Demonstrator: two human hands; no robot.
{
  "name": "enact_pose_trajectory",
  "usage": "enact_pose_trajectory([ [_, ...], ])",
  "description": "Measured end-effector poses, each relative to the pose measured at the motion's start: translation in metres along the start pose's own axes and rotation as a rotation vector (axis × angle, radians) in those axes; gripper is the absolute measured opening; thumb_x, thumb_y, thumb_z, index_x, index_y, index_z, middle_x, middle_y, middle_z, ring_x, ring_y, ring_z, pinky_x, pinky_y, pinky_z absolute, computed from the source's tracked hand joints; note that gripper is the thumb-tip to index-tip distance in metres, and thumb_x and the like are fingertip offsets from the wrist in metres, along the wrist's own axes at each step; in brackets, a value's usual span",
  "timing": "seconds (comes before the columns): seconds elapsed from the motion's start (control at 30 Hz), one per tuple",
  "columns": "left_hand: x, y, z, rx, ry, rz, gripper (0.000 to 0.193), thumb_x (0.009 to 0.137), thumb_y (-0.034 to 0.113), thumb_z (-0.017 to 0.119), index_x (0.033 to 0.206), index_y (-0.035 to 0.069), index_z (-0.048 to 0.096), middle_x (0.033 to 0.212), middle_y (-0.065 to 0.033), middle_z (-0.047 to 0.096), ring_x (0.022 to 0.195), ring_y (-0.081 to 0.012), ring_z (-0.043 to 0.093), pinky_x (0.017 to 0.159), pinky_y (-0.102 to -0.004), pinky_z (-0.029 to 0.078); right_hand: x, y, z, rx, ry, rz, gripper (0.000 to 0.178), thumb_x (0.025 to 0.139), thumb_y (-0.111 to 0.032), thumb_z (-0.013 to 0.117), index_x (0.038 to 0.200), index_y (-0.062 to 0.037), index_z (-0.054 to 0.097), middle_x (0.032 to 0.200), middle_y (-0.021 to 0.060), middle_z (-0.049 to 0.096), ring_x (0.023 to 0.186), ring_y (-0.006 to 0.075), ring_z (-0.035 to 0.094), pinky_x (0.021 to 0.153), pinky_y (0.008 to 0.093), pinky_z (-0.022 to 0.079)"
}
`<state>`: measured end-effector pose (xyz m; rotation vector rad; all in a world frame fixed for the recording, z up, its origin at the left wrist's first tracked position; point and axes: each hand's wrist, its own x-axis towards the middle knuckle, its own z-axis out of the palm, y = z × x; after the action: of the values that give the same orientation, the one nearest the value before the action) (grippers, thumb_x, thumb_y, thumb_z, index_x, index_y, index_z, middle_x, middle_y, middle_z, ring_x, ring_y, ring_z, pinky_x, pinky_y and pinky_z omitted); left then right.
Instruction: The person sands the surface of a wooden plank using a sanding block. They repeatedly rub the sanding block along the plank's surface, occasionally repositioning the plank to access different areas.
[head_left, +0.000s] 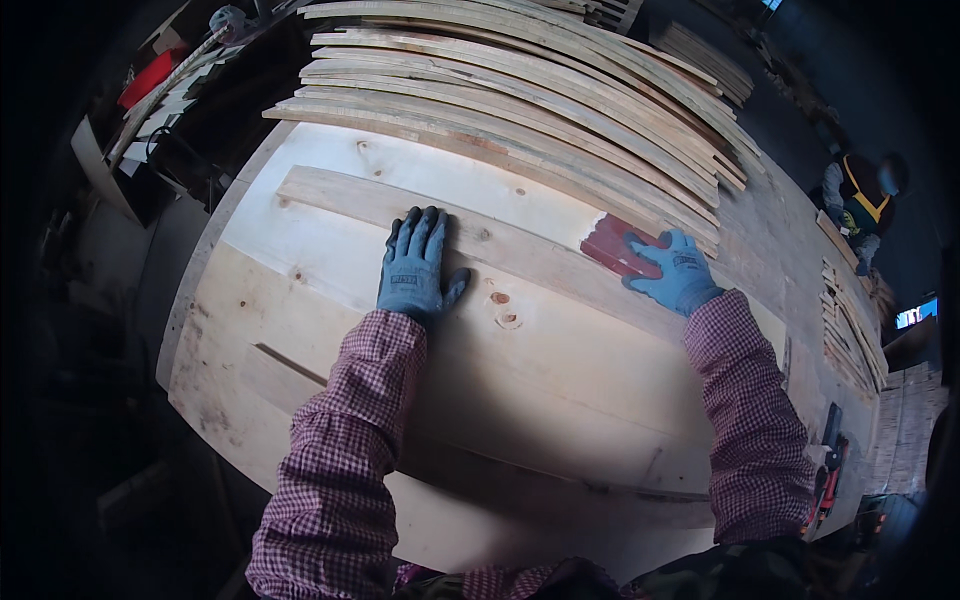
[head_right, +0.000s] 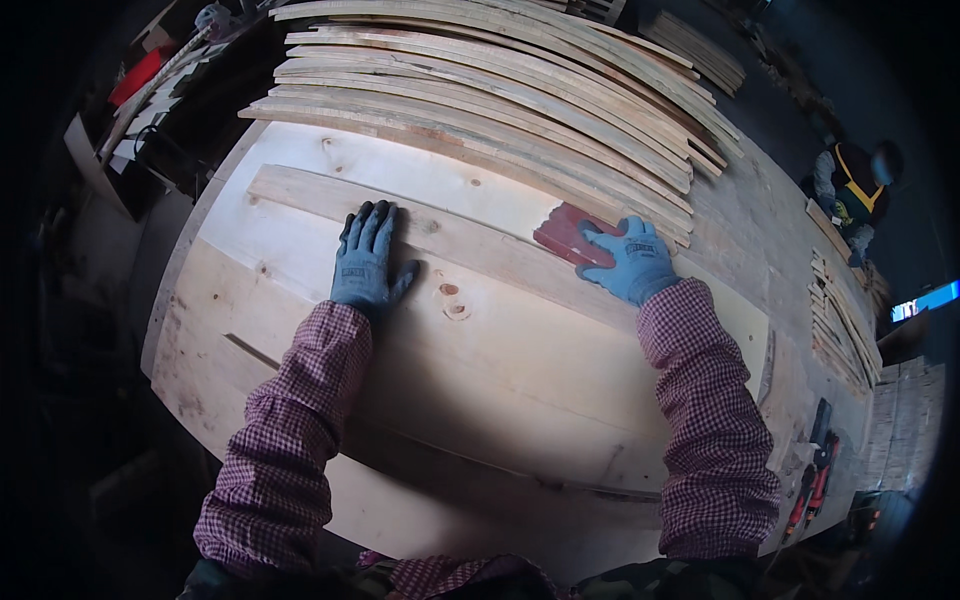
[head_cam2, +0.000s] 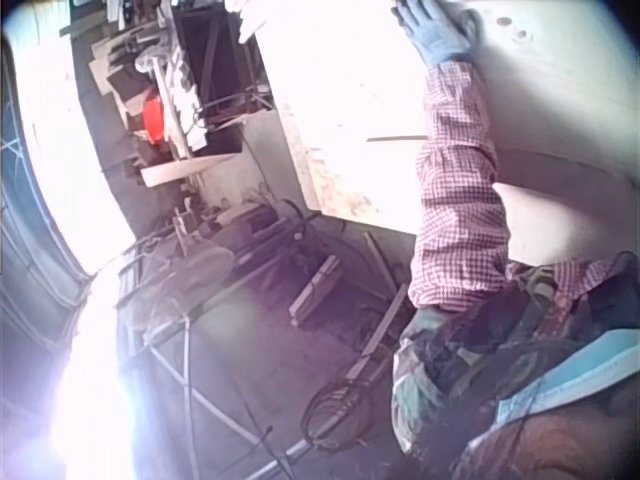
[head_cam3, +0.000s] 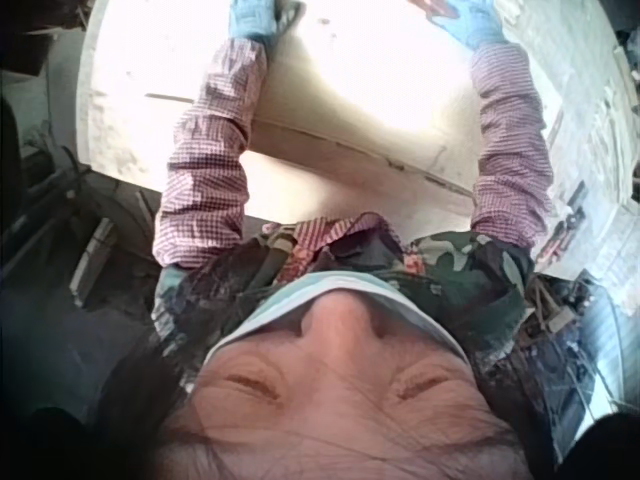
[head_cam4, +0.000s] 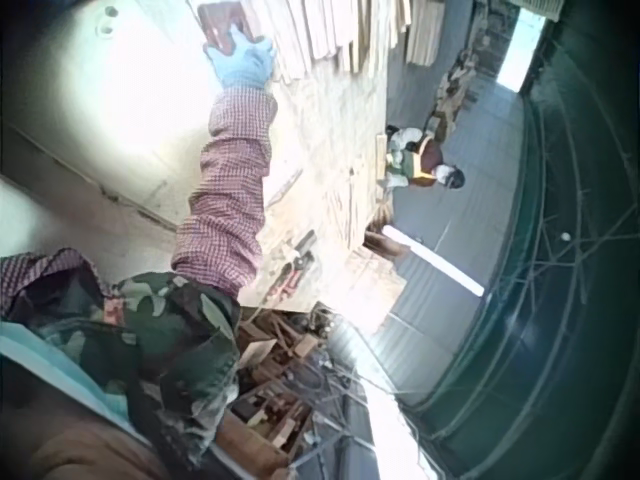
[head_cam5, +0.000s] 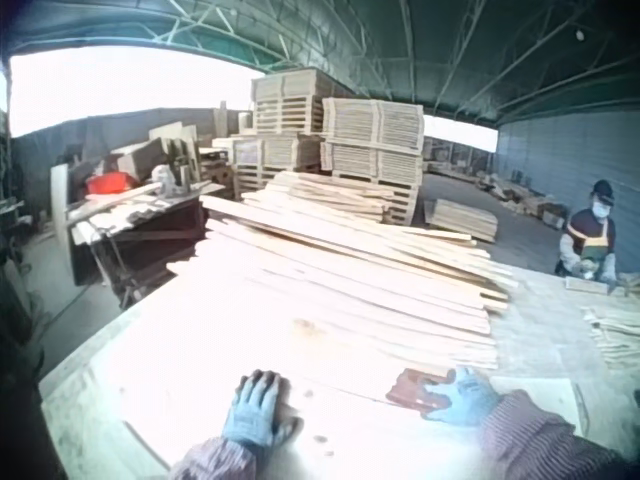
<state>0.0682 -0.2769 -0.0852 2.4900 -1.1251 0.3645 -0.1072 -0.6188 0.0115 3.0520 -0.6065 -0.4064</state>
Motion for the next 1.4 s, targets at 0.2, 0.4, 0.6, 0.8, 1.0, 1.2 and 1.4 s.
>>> enact_pose_trajectory([
  [0.2,0.003,0.002,0.006,0.011,0.01,-0.004,0.088,0.085,0.042,0.067,0.155,0.005,0.03,0.159,-0.0185,0.032,0.149,-0.0375,0.024,0.124,-0.0515,0.015,-0.059,0.083,0.026,-0.29,0.125,0.138,0.065,0.083,-0.056,0.073,0.14,-0.0291,0.058,0.135,0.0114,0.053,0.126,0.0332,0.048,0.107,0.0459,0.04],
  [0.4,0.003,0.0,0.006,0.005,0.016,-0.001,0.089,0.084,0.043,0.067,0.155,0.005,0.03,0.159,-0.0185,0.032,0.149,-0.038,0.024,0.124,-0.0519,0.015,0.015,-0.041,0.033,0.538,0.311,-0.14,0.046,0.09,-0.043,0.07,0.127,-0.0167,0.069,0.119,0.0106,0.067,0.111,0.0284,0.062,0.098,0.0445,0.048],
  [0.6,-0.001,-0.005,0.009,0.018,0.003,-0.009,0.092,0.082,0.048,0.067,0.155,0.006,0.03,0.159,-0.0182,0.033,0.15,-0.0371,0.024,0.125,-0.0523,0.013,0.056,-0.118,0.034,0.443,0.101,0.091,0.03,0.09,-0.033,0.07,0.11,-0.0105,0.076,0.108,0.0103,0.071,0.105,0.0257,0.065,0.091,0.0379,0.051],
  [0.8,0.002,0.001,0.007,0.014,0.006,-0.016,0.09,0.082,0.047,0.067,0.155,0.006,0.031,0.158,-0.0184,0.033,0.149,-0.037,0.024,0.125,-0.0518,0.014,0.049,-0.113,0.05,-0.263,0.599,-0.193,0.023,0.09,-0.041,0.065,0.085,-0.0182,0.068,0.088,0.0036,0.066,0.09,0.0227,0.061,0.074,0.044,0.043],
  [1.0,0.0,0.002,0.003,0.003,0.024,-0.019,0.089,0.083,0.045,0.068,0.154,0.005,0.032,0.157,-0.0194,0.034,0.148,-0.038,0.027,0.124,-0.0519,0.016,0.032,-0.093,0.025,0.284,0.758,-0.116,0.024,0.095,-0.035,0.064,0.098,-0.0114,0.065,0.089,0.0045,0.065,0.08,0.0228,0.06,0.071,0.0395,0.047],
  [1.2,0.003,0.005,0.006,0.013,0.007,-0.022,0.089,0.083,0.046,0.068,0.154,0.006,0.032,0.157,-0.0195,0.034,0.148,-0.0376,0.026,0.124,-0.0514,0.016,0.055,-0.069,-0.021,1.908,0.615,0.593,0.025,0.096,-0.03,0.061,0.105,-0.0073,0.065,0.079,-0.0026,0.059,0.065,0.0078,0.051,0.06,0.0253,0.045],
  [1.4,0.004,-0.012,0.06,1.575,-0.329,0.06,0.067,0.099,0.046,0.042,0.154,0.009,0.034,0.156,-0.0113,0.038,0.143,-0.0322,0.037,0.122,-0.0469,0.024,-0.005,-0.284,-0.053,1.283,-0.067,-0.628,0.069,0.098,-0.026,0.062,0.158,-0.0155,0.029,0.151,0.024,0.042,0.125,0.031,0.054,0.106,0.0447,0.044],
])
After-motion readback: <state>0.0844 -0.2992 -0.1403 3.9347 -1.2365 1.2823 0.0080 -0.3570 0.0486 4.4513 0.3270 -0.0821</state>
